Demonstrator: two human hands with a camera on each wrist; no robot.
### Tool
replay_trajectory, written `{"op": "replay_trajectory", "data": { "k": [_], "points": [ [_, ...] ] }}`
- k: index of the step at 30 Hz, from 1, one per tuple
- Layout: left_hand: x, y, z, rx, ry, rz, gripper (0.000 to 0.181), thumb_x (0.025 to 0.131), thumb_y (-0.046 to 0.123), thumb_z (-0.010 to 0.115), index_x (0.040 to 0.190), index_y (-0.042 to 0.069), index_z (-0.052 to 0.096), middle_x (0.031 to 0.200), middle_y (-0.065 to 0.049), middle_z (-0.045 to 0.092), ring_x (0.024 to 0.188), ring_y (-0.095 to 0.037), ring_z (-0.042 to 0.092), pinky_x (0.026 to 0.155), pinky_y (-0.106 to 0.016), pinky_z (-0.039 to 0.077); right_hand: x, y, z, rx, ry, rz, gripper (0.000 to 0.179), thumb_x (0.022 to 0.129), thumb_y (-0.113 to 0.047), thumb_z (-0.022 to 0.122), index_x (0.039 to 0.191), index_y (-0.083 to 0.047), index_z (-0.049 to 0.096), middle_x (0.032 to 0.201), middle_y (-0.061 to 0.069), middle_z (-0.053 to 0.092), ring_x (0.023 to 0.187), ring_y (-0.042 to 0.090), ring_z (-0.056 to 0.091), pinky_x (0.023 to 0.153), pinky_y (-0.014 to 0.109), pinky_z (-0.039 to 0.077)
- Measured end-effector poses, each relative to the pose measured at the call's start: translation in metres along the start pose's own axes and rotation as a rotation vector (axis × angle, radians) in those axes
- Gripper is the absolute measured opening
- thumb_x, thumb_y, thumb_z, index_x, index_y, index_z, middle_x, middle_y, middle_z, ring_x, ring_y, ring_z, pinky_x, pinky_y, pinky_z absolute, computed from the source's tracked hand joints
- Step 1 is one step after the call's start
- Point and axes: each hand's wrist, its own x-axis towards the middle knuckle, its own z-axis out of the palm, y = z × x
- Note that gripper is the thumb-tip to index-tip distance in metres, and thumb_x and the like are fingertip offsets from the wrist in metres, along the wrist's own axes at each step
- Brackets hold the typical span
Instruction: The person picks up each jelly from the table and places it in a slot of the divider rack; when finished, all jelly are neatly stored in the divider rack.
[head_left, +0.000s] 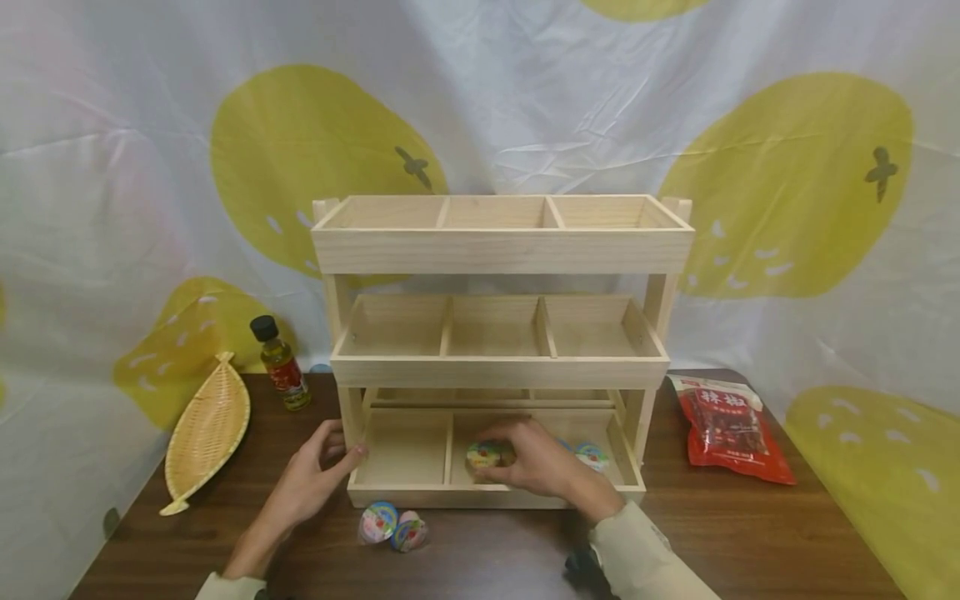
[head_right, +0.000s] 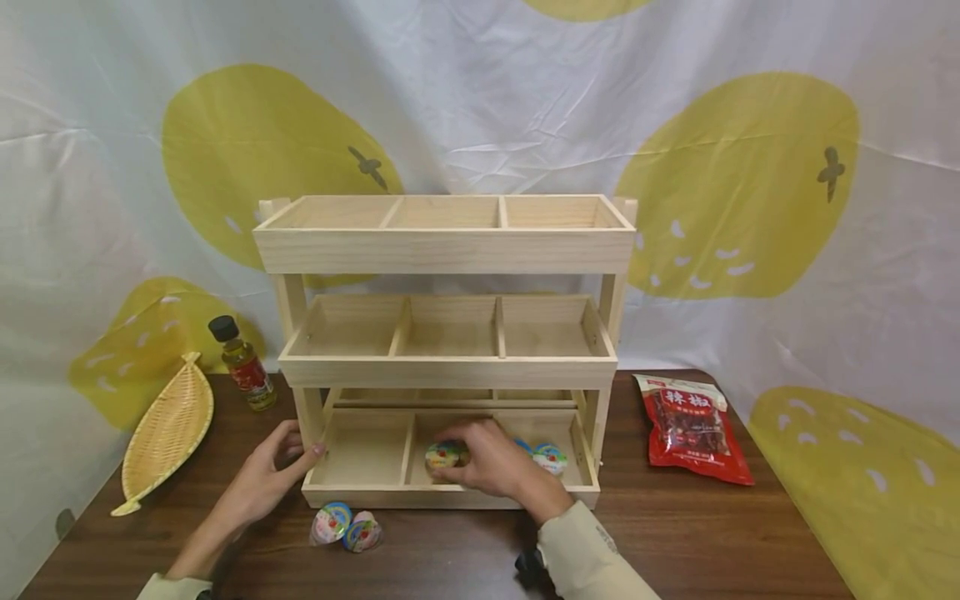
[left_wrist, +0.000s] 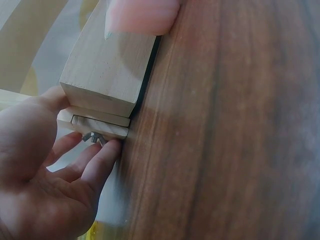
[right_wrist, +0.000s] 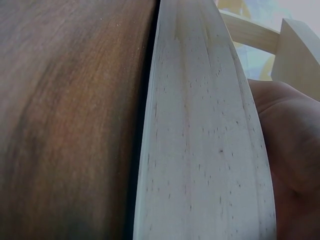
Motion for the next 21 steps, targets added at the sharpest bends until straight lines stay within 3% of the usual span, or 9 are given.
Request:
{"op": "replay_trajectory", "data": {
  "k": [21],
  "points": [
    [-0.0002, 0.0007, 0.0001, 0.004, 0.004, 0.000, 0.053, 0.106, 0.047, 0.070, 0.147, 0.015, 0.056, 0.138, -0.015, 0.073, 0.135, -0.037, 0.067, 0.114, -0.057, 0.052, -0.0019, 0.0011, -0.0013, 0.034, -0.043, 0.040, 0.044, 0.090, -0.038, 0.090, 0.125, -0.014, 0.079, 0.115, -0.002, 0.082, 0.097, 0.010, 0.074, 0.090, 0.030, 0.061]
  ]
}}
